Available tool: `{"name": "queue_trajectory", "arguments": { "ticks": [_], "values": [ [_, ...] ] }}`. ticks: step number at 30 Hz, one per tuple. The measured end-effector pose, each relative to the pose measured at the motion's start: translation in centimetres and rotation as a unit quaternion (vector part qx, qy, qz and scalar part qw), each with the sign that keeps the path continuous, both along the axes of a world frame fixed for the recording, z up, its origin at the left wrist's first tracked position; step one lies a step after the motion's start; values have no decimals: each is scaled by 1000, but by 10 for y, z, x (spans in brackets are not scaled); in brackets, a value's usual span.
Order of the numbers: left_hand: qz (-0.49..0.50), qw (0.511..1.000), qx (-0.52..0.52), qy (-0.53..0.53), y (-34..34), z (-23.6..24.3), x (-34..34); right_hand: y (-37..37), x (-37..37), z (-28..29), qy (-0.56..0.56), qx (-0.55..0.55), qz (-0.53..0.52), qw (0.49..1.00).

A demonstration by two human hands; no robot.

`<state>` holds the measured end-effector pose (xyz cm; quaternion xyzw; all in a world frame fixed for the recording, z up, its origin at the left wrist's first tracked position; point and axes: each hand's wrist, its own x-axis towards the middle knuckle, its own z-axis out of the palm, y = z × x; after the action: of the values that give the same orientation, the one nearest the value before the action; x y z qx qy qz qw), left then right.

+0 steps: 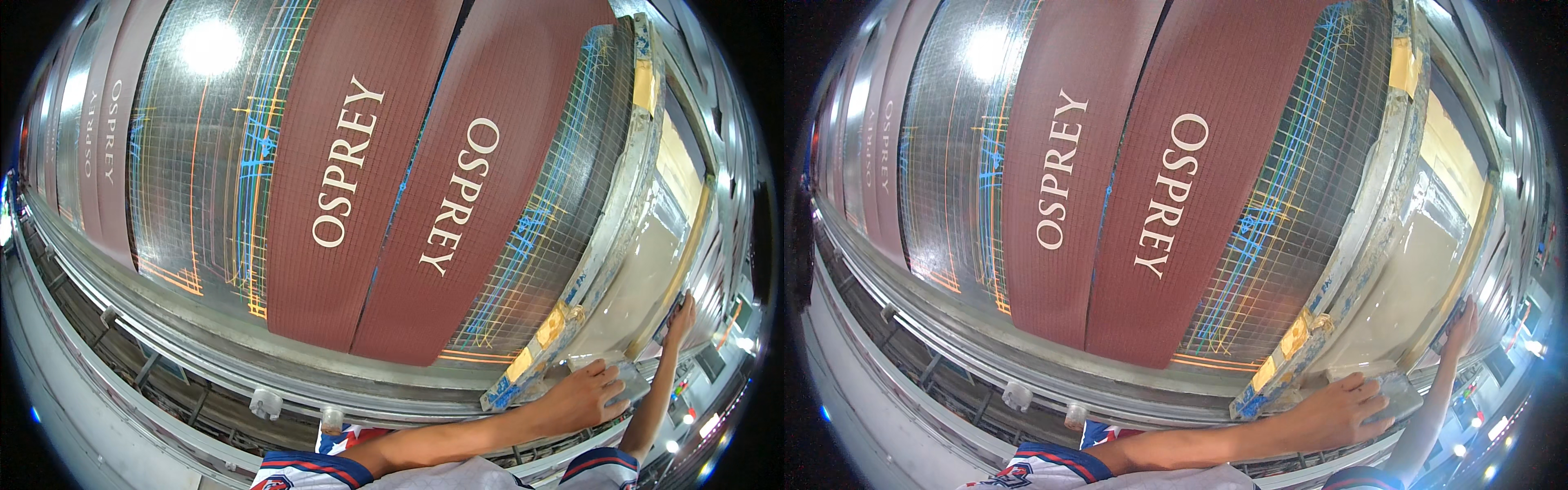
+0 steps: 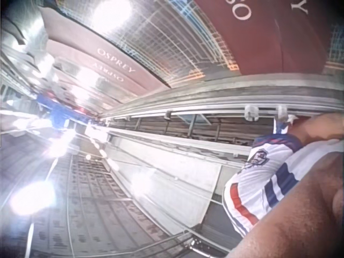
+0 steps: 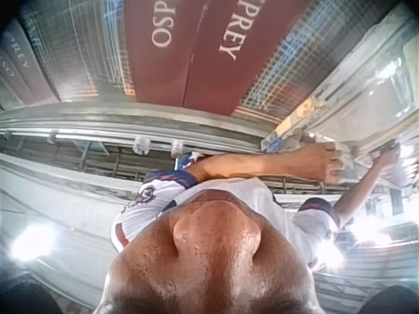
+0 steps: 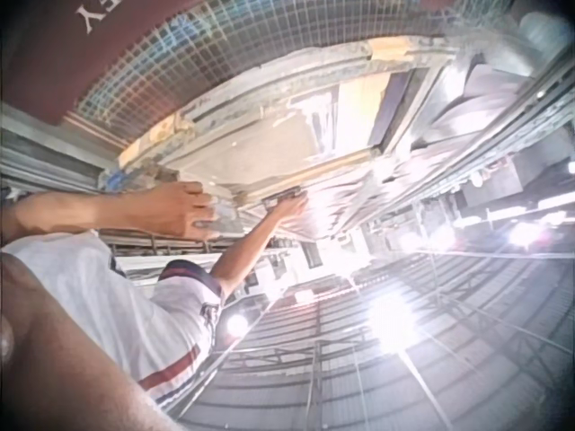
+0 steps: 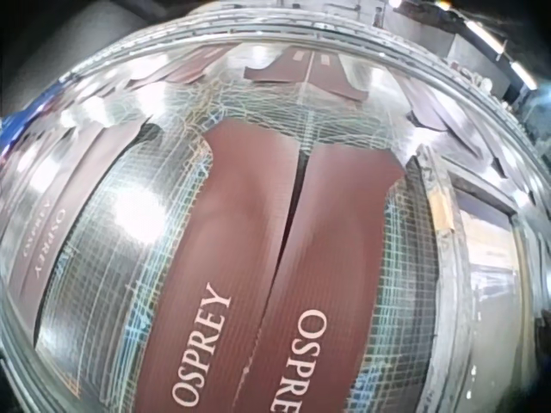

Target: The person uses a squeegee to pull ink across a screen-printing frame, repeatedly applying pressure to transfer the design onto fabric below. Another person assists by adding more ink to the screen during the process.

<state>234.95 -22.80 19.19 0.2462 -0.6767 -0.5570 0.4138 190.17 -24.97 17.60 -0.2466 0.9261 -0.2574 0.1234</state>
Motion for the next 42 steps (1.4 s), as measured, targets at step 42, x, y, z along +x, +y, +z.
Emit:
{"name": "queue_trajectory", "arguments": {
  "ticks": [42],
  "values": [
    [19, 846, -196, -495, -270, 62, -88, -208, 125, 84, -27, 124, 600, 790]
  ]
}}
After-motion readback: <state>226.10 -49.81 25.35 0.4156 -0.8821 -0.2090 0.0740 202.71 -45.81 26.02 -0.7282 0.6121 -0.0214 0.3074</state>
